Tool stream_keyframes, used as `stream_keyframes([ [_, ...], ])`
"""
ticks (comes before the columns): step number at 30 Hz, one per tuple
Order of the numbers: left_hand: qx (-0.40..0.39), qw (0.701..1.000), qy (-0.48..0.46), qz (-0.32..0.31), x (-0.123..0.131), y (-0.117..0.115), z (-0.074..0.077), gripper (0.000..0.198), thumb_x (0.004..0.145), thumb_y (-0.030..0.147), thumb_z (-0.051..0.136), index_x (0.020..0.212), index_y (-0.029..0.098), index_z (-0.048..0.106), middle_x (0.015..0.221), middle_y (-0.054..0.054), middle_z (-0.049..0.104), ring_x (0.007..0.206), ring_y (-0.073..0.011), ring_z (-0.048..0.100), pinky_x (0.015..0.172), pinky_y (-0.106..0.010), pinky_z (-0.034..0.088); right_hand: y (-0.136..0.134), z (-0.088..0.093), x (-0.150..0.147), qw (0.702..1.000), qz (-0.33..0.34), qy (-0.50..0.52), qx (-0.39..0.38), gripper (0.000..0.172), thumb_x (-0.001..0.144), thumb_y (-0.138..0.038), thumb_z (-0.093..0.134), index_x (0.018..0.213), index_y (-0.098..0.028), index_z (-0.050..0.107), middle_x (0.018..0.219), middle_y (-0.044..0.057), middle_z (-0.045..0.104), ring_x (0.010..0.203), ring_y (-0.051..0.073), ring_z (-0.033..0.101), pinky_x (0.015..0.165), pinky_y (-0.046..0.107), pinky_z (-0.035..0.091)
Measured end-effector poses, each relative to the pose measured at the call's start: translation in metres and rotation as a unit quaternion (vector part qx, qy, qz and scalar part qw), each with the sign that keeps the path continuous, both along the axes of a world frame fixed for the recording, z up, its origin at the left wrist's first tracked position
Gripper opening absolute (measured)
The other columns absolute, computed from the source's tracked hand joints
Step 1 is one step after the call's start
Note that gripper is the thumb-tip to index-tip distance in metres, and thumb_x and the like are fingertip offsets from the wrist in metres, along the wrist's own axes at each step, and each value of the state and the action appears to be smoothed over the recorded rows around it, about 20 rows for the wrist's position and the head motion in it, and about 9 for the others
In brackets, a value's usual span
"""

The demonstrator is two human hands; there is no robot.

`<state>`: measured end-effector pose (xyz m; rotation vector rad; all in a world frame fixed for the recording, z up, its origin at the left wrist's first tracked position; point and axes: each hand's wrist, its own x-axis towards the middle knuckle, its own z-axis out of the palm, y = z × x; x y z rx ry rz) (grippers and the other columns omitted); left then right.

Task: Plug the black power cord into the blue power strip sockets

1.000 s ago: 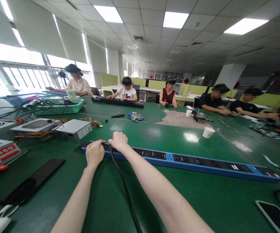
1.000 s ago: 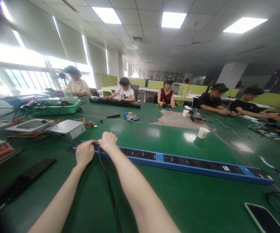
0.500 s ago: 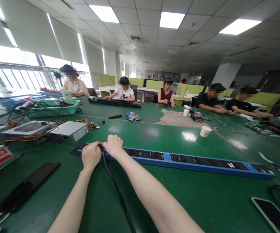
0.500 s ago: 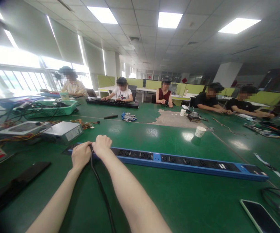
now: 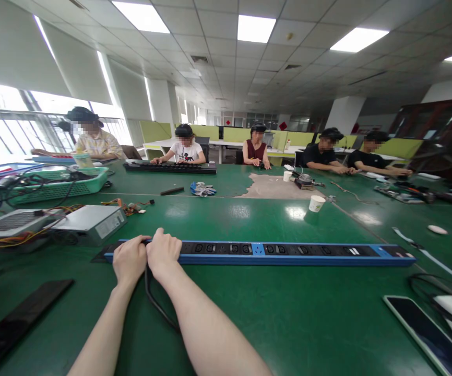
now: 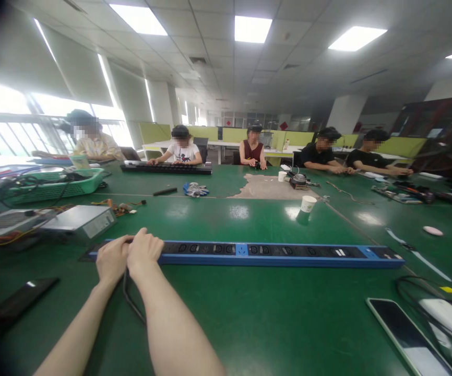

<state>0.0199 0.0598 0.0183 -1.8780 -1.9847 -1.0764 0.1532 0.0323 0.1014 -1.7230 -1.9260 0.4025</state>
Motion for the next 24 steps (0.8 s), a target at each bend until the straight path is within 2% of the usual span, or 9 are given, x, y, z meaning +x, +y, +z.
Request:
stream_keyframes([
  [3, -0.002, 1.0, 0.005, 0.003, 0.001, 0.0, 0.0, 0.039, 0.094, 0.021, 0.04, 0.112, 0.023, 0.075, 0.118, -0.008, 0.075, 0.117, -0.0266, 0.063, 0.102, -0.039, 0.04, -0.004, -0.004, 0.009, 1.0, 0.016, 0.01, 0.0, 0.023, 0.1, -0.032, 0.048, 0.117, -0.02, 0.058, 0.106, 0.011, 0.076, 0.098, 0.027, 0.074, 0.084, 0.041, 0.055],
  [6, -0.007, 1.0, 0.008, 0.005, 0.0, 0.002, 0.0, 0.038, 0.094, 0.021, 0.042, 0.112, 0.023, 0.075, 0.117, -0.008, 0.075, 0.114, -0.027, 0.064, 0.1, -0.039, 0.041, -0.013, -0.009, 0.02, 0.997, 0.037, -0.008, 0.071, 0.026, 0.103, -0.037, 0.043, 0.115, -0.021, 0.06, 0.108, 0.009, 0.073, 0.104, 0.025, 0.07, 0.094, 0.044, 0.051],
  [10, -0.005, 1.0, 0.011, 0.004, 0.0, 0.004, -0.001, 0.038, 0.094, 0.02, 0.042, 0.112, 0.023, 0.075, 0.117, -0.008, 0.075, 0.112, -0.0269, 0.064, 0.099, -0.039, 0.041, -0.028, -0.01, 0.037, 0.981, 0.064, -0.058, 0.171, 0.025, 0.104, -0.027, 0.04, 0.112, -0.02, 0.063, 0.117, 0.011, 0.068, 0.114, 0.024, 0.062, 0.098, 0.043, 0.047],
  [13, -0.007, 1.0, 0.015, 0.006, 0.0, 0.005, -0.003, 0.038, 0.094, 0.02, 0.042, 0.112, 0.023, 0.075, 0.116, -0.008, 0.075, 0.111, -0.0275, 0.064, 0.099, -0.039, 0.041, -0.038, -0.01, 0.049, 0.972, 0.099, -0.099, 0.189, 0.028, 0.1, -0.017, 0.044, 0.121, -0.017, 0.062, 0.124, 0.013, 0.065, 0.114, 0.023, 0.059, 0.095, 0.039, 0.049],
  [15, -0.008, 1.0, 0.017, 0.009, -0.001, 0.005, -0.004, 0.038, 0.095, 0.021, 0.041, 0.112, 0.024, 0.075, 0.116, -0.007, 0.075, 0.111, -0.0278, 0.064, 0.099, -0.04, 0.041, -0.043, -0.012, 0.056, 0.967, 0.126, -0.115, 0.191, 0.04, 0.099, -0.014, 0.045, 0.138, -0.016, 0.055, 0.127, 0.013, 0.064, 0.114, 0.022, 0.059, 0.095, 0.036, 0.05],
  [18, -0.003, 1.0, 0.019, 0.011, -0.001, 0.005, -0.004, 0.038, 0.096, 0.022, 0.04, 0.113, 0.024, 0.075, 0.117, -0.008, 0.075, 0.111, -0.0274, 0.064, 0.099, -0.039, 0.041, -0.048, -0.018, 0.067, 0.959, 0.154, -0.114, 0.209, 0.058, 0.1, -0.015, 0.044, 0.157, -0.017, 0.036, 0.139, 0.013, 0.06, 0.119, 0.021, 0.058, 0.099, 0.035, 0.048],
  [24, 0.005, 1.0, 0.017, 0.011, 0.002, 0.005, -0.003, 0.038, 0.097, 0.021, 0.04, 0.112, 0.024, 0.075, 0.118, -0.007, 0.075, 0.112, -0.0259, 0.064, 0.098, -0.037, 0.041, -0.048, -0.02, 0.08, 0.955, 0.184, -0.117, 0.199, 0.065, 0.098, -0.014, 0.042, 0.162, -0.02, 0.029, 0.152, 0.014, 0.051, 0.129, 0.021, 0.054, 0.103, 0.037, 0.046],
])
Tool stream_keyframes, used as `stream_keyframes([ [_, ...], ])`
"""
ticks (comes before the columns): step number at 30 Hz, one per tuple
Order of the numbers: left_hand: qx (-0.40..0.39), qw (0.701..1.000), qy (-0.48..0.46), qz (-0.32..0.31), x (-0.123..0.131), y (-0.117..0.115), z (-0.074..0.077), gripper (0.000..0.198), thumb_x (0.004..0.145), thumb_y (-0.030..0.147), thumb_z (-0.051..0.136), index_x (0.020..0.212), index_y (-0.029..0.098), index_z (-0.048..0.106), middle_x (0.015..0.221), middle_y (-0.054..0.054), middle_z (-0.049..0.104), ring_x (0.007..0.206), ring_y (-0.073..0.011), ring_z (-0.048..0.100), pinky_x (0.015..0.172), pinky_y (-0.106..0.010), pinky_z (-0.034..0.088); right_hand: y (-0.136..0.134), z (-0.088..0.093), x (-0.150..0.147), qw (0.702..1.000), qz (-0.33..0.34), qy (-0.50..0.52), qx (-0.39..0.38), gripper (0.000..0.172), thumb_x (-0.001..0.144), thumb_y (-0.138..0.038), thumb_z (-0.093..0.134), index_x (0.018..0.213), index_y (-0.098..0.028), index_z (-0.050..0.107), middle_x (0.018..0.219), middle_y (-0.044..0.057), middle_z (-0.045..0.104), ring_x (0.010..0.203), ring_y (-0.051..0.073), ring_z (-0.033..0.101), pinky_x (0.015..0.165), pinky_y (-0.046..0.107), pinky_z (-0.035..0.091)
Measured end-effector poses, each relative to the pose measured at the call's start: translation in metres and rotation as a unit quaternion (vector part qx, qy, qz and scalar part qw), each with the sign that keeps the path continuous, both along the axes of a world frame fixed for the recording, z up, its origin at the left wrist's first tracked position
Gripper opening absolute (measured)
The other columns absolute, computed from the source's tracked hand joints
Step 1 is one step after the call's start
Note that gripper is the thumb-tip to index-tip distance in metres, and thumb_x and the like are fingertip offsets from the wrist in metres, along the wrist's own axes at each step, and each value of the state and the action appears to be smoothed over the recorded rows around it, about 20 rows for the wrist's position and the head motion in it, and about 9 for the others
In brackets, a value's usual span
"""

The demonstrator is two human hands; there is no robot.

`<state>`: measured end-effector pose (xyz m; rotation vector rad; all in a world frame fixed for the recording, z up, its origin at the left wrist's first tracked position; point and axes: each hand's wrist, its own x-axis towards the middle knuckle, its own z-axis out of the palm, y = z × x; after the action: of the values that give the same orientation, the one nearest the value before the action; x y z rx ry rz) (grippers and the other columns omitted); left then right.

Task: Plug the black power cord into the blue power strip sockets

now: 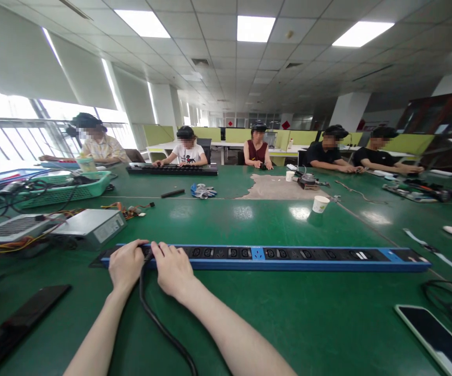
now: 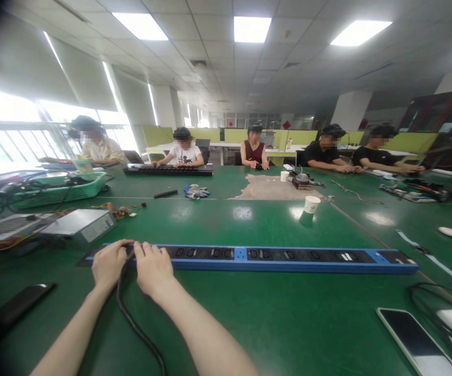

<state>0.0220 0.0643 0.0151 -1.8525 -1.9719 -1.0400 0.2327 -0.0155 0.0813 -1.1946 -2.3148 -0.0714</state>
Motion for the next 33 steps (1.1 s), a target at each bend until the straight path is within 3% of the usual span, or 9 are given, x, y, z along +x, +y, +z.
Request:
stream_keyframes([
  [19, -0.044, 0.999, 0.004, 0.013, 0.0, 0.004, 0.0, 0.04, 0.097, 0.023, 0.04, 0.114, 0.025, 0.075, 0.116, -0.006, 0.074, 0.107, -0.0255, 0.064, 0.093, -0.037, 0.042, 0.005, -0.01, 0.005, 1.0, 0.003, 0.015, -0.009, 0.074, 0.092, -0.017, 0.054, 0.161, -0.019, 0.028, 0.153, 0.013, 0.049, 0.13, 0.021, 0.054, 0.105, 0.035, 0.048],
  [25, -0.044, 0.999, 0.003, 0.016, -0.001, 0.006, -0.002, 0.038, 0.097, 0.023, 0.041, 0.115, 0.026, 0.075, 0.114, -0.006, 0.075, 0.105, -0.0259, 0.064, 0.092, -0.037, 0.042, 0.009, -0.005, 0.006, 0.998, -0.003, 0.056, -0.021, 0.057, 0.096, -0.019, 0.048, 0.153, -0.021, 0.042, 0.134, 0.011, 0.061, 0.115, 0.022, 0.063, 0.095, 0.036, 0.054],
  [28, -0.033, 0.999, -0.001, 0.021, 0.0, 0.006, -0.003, 0.038, 0.097, 0.022, 0.041, 0.114, 0.026, 0.075, 0.113, -0.005, 0.075, 0.106, -0.0256, 0.064, 0.093, -0.038, 0.042, 0.015, 0.0, -0.007, 0.994, -0.045, 0.086, -0.055, 0.037, 0.103, -0.036, 0.039, 0.131, -0.021, 0.059, 0.122, 0.011, 0.065, 0.107, 0.024, 0.066, 0.087, 0.038, 0.056],
  [30, -0.033, 0.999, 0.001, 0.018, 0.0, 0.006, -0.005, 0.037, 0.097, 0.022, 0.042, 0.115, 0.025, 0.074, 0.114, -0.006, 0.074, 0.108, -0.0258, 0.063, 0.094, -0.038, 0.041, 0.02, 0.002, -0.023, 0.99, -0.072, 0.103, -0.068, 0.038, 0.102, -0.048, 0.041, 0.12, -0.02, 0.061, 0.117, 0.012, 0.067, 0.108, 0.027, 0.065, 0.087, 0.041, 0.056],
  [33, -0.039, 0.999, 0.005, 0.016, -0.002, 0.006, -0.007, 0.035, 0.097, 0.022, 0.044, 0.116, 0.024, 0.073, 0.117, -0.007, 0.074, 0.11, -0.0261, 0.063, 0.095, -0.038, 0.041, 0.03, 0.003, -0.05, 0.985, -0.1, 0.112, -0.09, 0.04, 0.097, -0.047, 0.052, 0.121, -0.016, 0.056, 0.11, 0.015, 0.071, 0.108, 0.03, 0.066, 0.088, 0.046, 0.055],
])
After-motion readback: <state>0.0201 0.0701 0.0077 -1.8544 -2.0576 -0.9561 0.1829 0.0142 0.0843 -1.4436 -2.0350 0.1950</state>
